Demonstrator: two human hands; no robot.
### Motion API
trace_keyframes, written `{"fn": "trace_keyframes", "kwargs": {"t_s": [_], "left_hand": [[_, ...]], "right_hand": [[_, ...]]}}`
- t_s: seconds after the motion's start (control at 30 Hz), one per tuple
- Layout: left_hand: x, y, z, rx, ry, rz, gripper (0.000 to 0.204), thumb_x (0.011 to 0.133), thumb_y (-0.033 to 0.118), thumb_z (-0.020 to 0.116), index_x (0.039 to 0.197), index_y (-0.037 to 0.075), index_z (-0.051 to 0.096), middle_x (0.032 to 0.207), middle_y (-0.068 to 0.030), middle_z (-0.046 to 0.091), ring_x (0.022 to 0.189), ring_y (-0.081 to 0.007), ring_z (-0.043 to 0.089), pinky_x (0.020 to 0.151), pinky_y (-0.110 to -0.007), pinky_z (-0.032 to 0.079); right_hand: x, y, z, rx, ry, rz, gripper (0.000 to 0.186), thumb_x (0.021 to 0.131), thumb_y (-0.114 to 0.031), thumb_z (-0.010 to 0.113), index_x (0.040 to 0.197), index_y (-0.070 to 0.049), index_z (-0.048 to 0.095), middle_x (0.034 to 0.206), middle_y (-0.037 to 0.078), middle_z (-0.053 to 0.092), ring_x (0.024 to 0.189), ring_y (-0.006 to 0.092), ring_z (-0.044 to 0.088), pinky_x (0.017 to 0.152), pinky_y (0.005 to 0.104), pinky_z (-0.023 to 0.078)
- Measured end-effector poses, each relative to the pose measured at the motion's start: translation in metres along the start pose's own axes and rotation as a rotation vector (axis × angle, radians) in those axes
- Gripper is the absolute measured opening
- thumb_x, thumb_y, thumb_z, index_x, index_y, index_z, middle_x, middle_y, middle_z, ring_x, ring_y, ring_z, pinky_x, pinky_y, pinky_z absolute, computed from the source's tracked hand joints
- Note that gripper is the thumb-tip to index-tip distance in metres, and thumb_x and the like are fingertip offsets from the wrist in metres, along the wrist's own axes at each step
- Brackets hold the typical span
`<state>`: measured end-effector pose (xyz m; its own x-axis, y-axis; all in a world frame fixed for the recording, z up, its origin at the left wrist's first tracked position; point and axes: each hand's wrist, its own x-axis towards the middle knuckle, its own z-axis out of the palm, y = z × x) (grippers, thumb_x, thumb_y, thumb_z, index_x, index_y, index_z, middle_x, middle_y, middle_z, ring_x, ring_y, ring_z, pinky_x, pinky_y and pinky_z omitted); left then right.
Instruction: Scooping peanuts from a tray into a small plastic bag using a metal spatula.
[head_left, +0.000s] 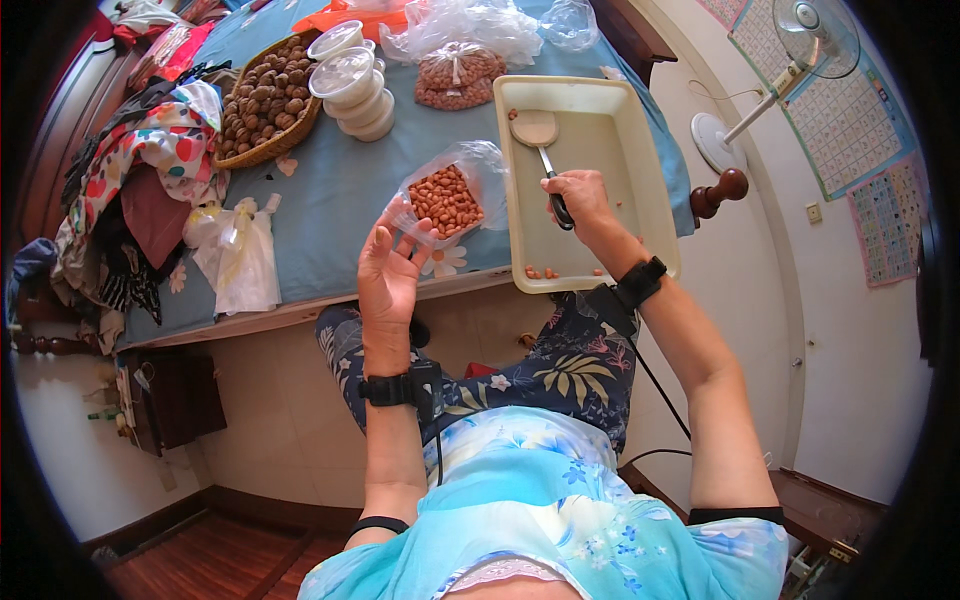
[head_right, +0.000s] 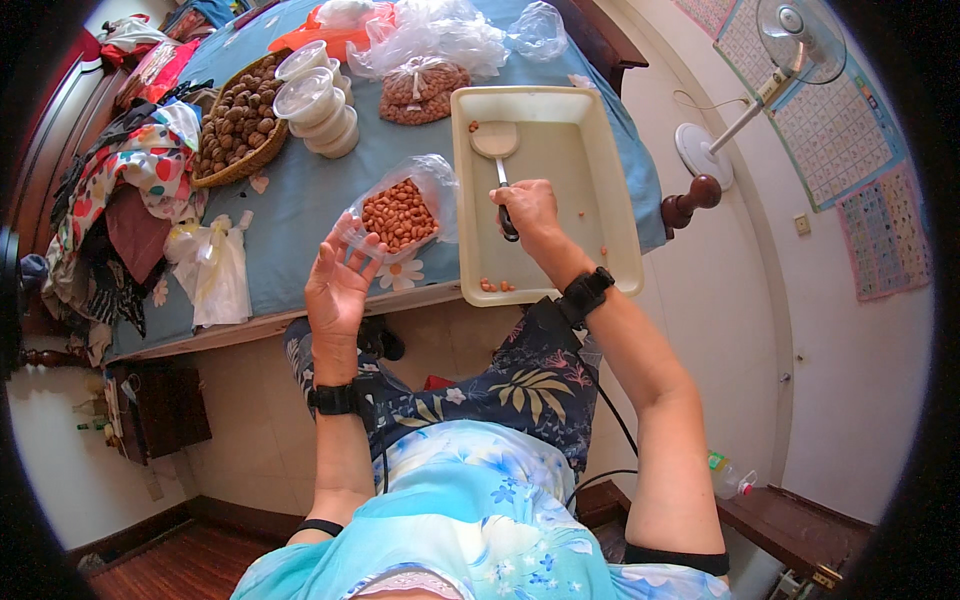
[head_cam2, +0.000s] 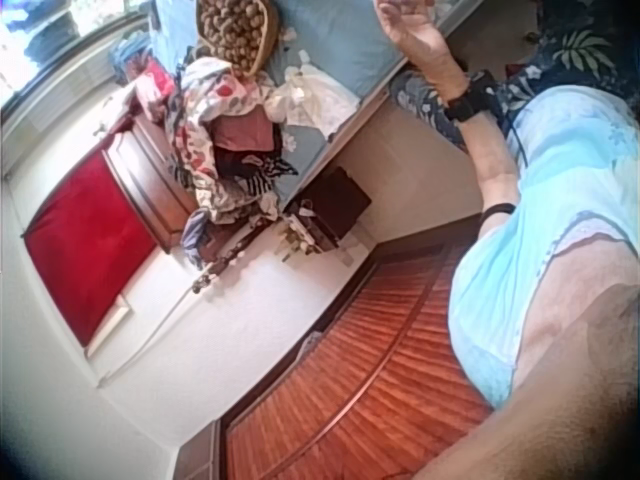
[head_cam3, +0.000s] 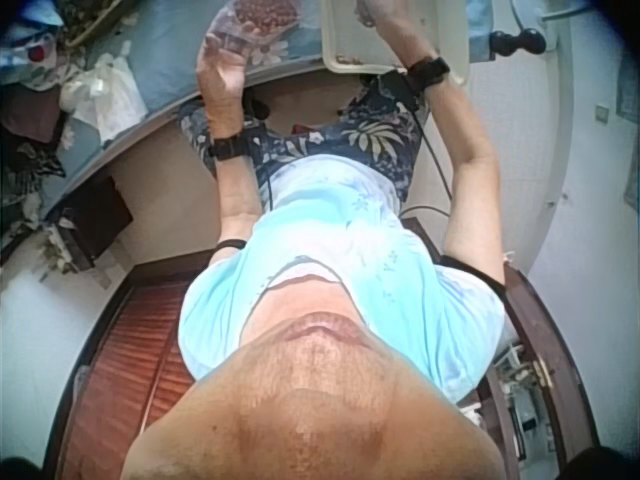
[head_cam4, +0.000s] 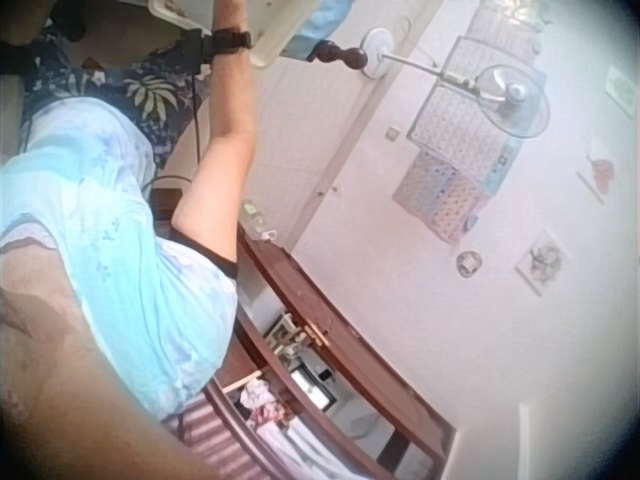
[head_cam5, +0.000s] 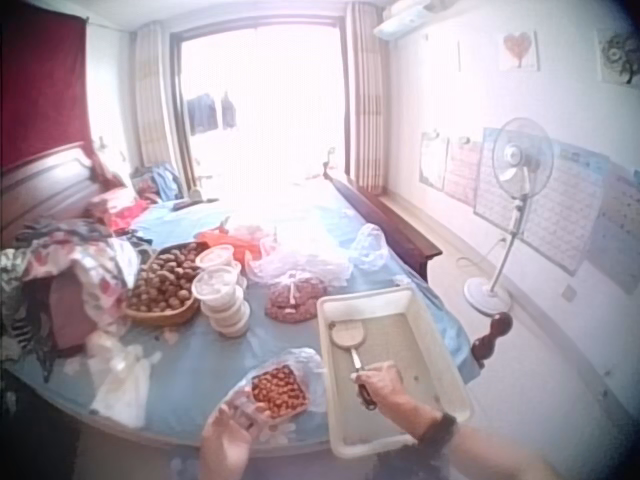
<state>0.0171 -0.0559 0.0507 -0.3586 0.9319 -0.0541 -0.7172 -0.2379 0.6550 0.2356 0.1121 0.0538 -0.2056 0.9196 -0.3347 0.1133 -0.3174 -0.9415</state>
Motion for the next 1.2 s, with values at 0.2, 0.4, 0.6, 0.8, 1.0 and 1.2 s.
{"fn": "trace_keyframes", "kwargs": {"t_s": [0.2, 0.4, 0.6, 0.8, 1.0, 1.2], "left_hand": [[-0.001, -0.001, -0.002, -0.007, -0.002, -0.002, 0.072, 0.084, 0.037, 0.069, 0.134, -0.004, 0.039, 0.129, -0.0143, 0.044, 0.116, -0.0296, 0.047, 0.104, -0.048, 0.039], [0.000, 0.001, -0.001, 0.004, 0.003, -0.007, 0.071, 0.084, 0.037, 0.068, 0.134, -0.004, 0.039, 0.128, -0.0139, 0.045, 0.115, -0.0291, 0.048, 0.104, -0.048, 0.039], [0.000, 0.000, -0.001, 0.000, -0.004, -0.005, 0.071, 0.084, 0.036, 0.068, 0.134, -0.005, 0.039, 0.127, -0.0140, 0.044, 0.114, -0.0293, 0.048, 0.104, -0.048, 0.039], [-0.001, 0.001, -0.001, -0.007, -0.005, 0.004, 0.071, 0.085, 0.036, 0.067, 0.135, -0.006, 0.038, 0.127, -0.0143, 0.045, 0.114, -0.0294, 0.048, 0.104, -0.048, 0.039], [-0.001, 0.002, 0.000, -0.001, -0.009, 0.008, 0.071, 0.085, 0.036, 0.067, 0.135, -0.006, 0.038, 0.128, -0.0146, 0.044, 0.114, -0.0289, 0.048, 0.103, -0.047, 0.039], [-0.001, 0.001, 0.001, 0.018, -0.008, 0.024, 0.069, 0.086, 0.036, 0.066, 0.134, -0.005, 0.039, 0.129, -0.0140, 0.043, 0.114, -0.0289, 0.049, 0.102, -0.046, 0.040]], "right_hand": [[-0.004, 0.002, 0.004, 0.085, 0.073, 0.027, 0.018, 0.075, -0.006, 0.067, 0.063, 0.002, 0.056, 0.052, 0.008, 0.054, 0.040, 0.0161, 0.050, 0.036, 0.0303, 0.039], [0.002, 0.004, 0.006, 0.038, 0.065, 0.017, 0.015, 0.075, -0.005, 0.067, 0.065, 0.003, 0.059, 0.054, 0.009, 0.056, 0.041, 0.0162, 0.052, 0.038, 0.0303, 0.041], [0.014, 0.006, 0.012, -0.119, 0.151, 0.024, 0.016, 0.072, -0.007, 0.070, 0.067, 0.005, 0.061, 0.056, 0.009, 0.057, 0.045, 0.0175, 0.055, 0.040, 0.0323, 0.043], [0.020, 0.016, 0.006, -0.065, 0.077, -0.017, 0.015, 0.073, -0.007, 0.070, 0.069, 0.004, 0.060, 0.056, 0.007, 0.056, 0.045, 0.0170, 0.054, 0.039, 0.0315, 0.042], [-0.008, 0.008, -0.005, 0.106, 0.034, -0.002, 0.011, 0.078, -0.008, 0.067, 0.074, 0.000, 0.060, 0.054, 0.004, 0.053, 0.044, 0.0122, 0.053, 0.037, 0.0262, 0.040], [-0.039, -0.008, -0.026, 0.085, 0.015, -0.029, 0.009, 0.079, -0.009, 0.067, 0.078, -0.001, 0.062, 0.056, 0.003, 0.054, 0.043, 0.0099, 0.052, 0.037, 0.0248, 0.040]]}}
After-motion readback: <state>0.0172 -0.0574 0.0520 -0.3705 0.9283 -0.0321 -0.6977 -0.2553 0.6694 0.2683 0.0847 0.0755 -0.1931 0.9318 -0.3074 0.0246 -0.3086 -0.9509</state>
